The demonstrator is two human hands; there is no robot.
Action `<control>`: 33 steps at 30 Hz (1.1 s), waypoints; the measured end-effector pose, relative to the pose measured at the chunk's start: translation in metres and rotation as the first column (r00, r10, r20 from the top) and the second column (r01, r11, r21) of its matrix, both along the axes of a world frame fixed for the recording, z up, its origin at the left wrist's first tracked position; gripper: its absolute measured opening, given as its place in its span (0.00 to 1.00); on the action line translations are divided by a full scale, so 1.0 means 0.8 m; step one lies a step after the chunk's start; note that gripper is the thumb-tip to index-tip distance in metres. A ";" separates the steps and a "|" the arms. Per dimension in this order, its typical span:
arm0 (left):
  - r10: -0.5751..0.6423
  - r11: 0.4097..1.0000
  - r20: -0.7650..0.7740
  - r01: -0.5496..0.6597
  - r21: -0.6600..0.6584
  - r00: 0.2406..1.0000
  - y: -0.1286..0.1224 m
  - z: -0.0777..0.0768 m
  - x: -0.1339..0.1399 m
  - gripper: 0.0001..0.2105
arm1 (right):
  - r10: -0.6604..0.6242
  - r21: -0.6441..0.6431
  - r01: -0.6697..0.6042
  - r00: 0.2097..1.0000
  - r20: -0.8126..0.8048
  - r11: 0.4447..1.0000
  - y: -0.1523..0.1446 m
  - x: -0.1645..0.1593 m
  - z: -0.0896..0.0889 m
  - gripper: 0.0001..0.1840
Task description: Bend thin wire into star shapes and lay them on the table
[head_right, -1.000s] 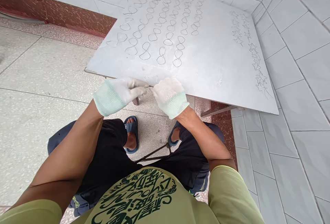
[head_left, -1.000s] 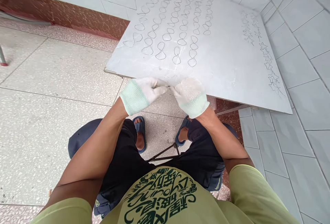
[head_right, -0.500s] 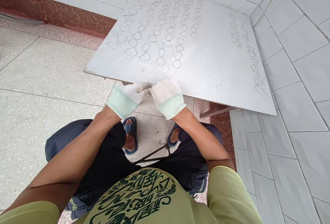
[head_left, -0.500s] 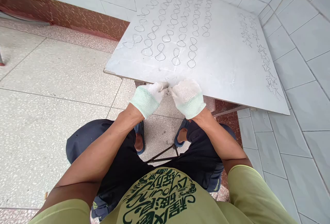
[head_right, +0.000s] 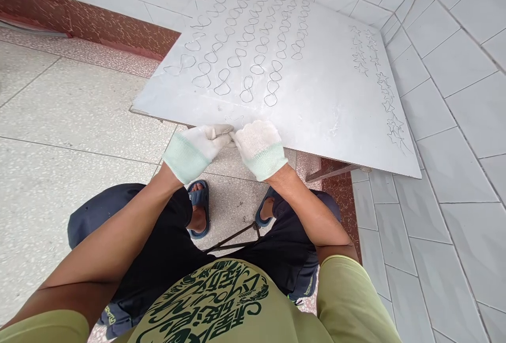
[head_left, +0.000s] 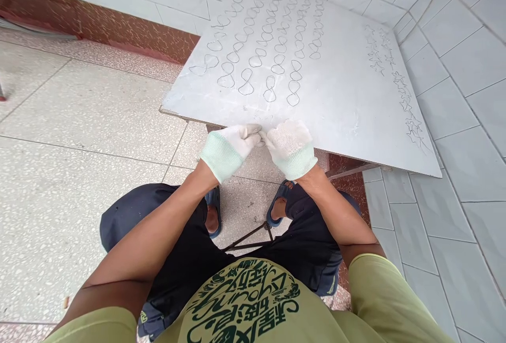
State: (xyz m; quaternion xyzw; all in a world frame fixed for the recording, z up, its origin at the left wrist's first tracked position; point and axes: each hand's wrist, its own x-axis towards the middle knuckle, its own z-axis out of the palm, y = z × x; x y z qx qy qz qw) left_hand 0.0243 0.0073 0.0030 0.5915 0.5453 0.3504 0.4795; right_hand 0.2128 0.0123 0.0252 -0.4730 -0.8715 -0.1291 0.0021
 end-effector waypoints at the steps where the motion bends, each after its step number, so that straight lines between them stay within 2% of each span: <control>1: -0.005 1.000 0.001 0.005 -0.015 1.000 0.000 0.005 -0.003 0.15 | 0.005 -0.006 -0.005 1.000 0.008 1.000 0.000 0.000 0.001 0.34; 5: -0.037 0.998 0.066 0.040 -0.048 0.997 0.001 0.008 -0.014 0.20 | 0.015 -0.028 -0.014 0.999 0.034 1.000 -0.001 0.000 0.003 0.36; 10: 0.021 0.997 0.127 -0.011 -0.076 0.992 0.002 0.000 -0.017 0.22 | 0.030 0.069 -0.025 0.997 -0.069 0.997 -0.001 -0.002 -0.004 0.27; 13: -0.036 0.996 0.118 0.045 -0.080 0.992 0.000 0.003 -0.017 0.24 | 0.011 0.015 -0.010 0.996 -0.091 1.000 -0.002 -0.004 -0.005 0.24; 16: -0.062 0.996 0.088 0.067 -0.055 0.994 -0.002 0.006 -0.017 0.24 | -0.037 -0.041 0.033 0.993 -0.108 0.999 -0.006 -0.006 -0.007 0.25; 20: -0.008 1.000 0.113 0.009 -0.014 0.994 -0.007 0.006 -0.011 0.22 | -0.104 -0.077 0.091 0.977 -0.184 0.993 -0.009 -0.009 -0.014 0.31; 25: 0.070 0.996 0.083 -0.074 0.041 0.994 -0.011 0.006 0.000 0.25 | -0.120 -0.141 0.088 0.964 -0.239 0.986 -0.007 -0.012 -0.023 0.35; 29: 0.069 0.997 0.095 -0.071 0.013 0.993 -0.006 0.001 -0.005 0.25 | -0.050 -0.068 0.034 0.966 -0.254 0.997 -0.007 -0.011 -0.033 0.32; 33: 0.129 0.991 0.200 -0.134 0.013 0.971 -0.005 -0.004 -0.011 0.23 | -0.052 -0.042 0.038 0.915 -0.400 0.998 -0.004 -0.009 -0.050 0.26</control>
